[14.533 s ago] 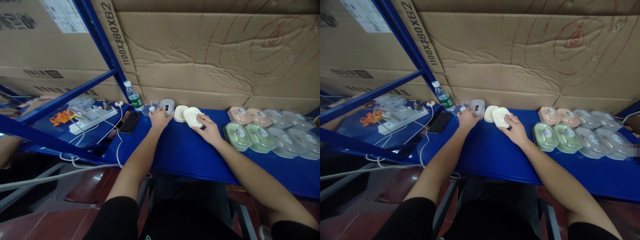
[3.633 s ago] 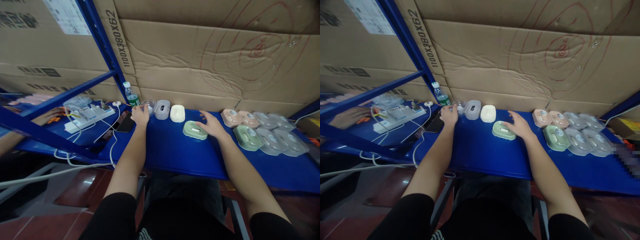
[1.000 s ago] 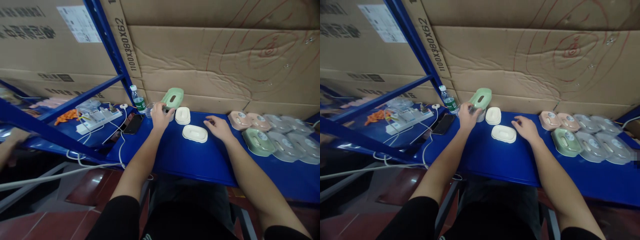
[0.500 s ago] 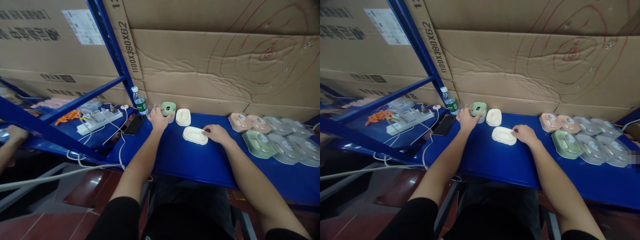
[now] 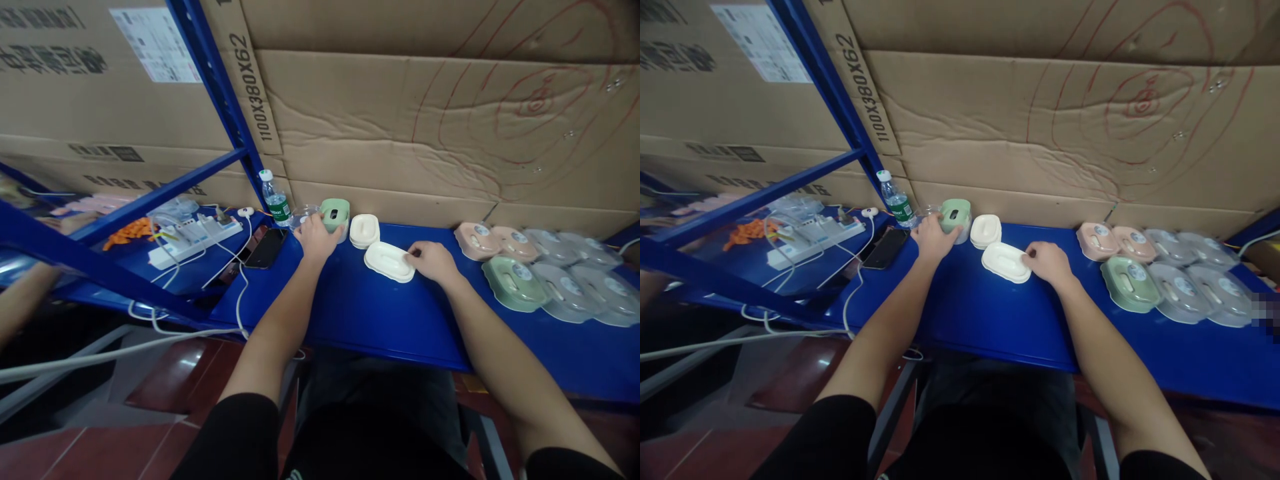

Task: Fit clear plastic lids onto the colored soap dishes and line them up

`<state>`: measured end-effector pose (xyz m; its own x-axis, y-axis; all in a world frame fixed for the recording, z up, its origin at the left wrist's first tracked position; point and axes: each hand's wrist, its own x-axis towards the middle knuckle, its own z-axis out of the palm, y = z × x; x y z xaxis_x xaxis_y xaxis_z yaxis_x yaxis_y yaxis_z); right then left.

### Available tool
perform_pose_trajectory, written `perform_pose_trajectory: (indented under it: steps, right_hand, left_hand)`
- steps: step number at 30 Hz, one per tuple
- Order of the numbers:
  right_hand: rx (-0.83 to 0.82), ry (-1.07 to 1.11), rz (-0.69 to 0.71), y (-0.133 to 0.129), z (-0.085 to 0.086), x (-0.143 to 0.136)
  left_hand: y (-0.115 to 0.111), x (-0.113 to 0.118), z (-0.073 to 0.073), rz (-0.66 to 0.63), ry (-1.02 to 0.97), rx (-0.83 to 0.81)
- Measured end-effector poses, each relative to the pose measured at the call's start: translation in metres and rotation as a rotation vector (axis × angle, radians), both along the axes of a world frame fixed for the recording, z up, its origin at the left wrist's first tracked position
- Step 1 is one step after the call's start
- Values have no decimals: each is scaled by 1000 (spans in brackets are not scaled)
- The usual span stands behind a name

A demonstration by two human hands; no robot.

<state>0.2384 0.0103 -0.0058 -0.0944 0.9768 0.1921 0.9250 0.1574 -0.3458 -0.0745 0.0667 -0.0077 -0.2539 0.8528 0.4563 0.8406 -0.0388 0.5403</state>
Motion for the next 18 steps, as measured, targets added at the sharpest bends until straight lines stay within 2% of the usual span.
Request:
perform_pose_trajectory:
  steps: [3, 12, 16, 18]
  right_hand:
    - [71, 30, -19, -1, 1, -1]
    - [118, 168, -114, -5, 9, -7]
    - [157, 221, -156, -4, 8, -7]
    - [167, 275, -181, -2, 4, -7]
  left_hand:
    - [0, 0, 1, 3, 24, -10]
    - [-3, 3, 3, 54, 93, -79]
    - [-6, 7, 6, 22, 96, 115]
    - [-12, 15, 7, -115, 75, 211]
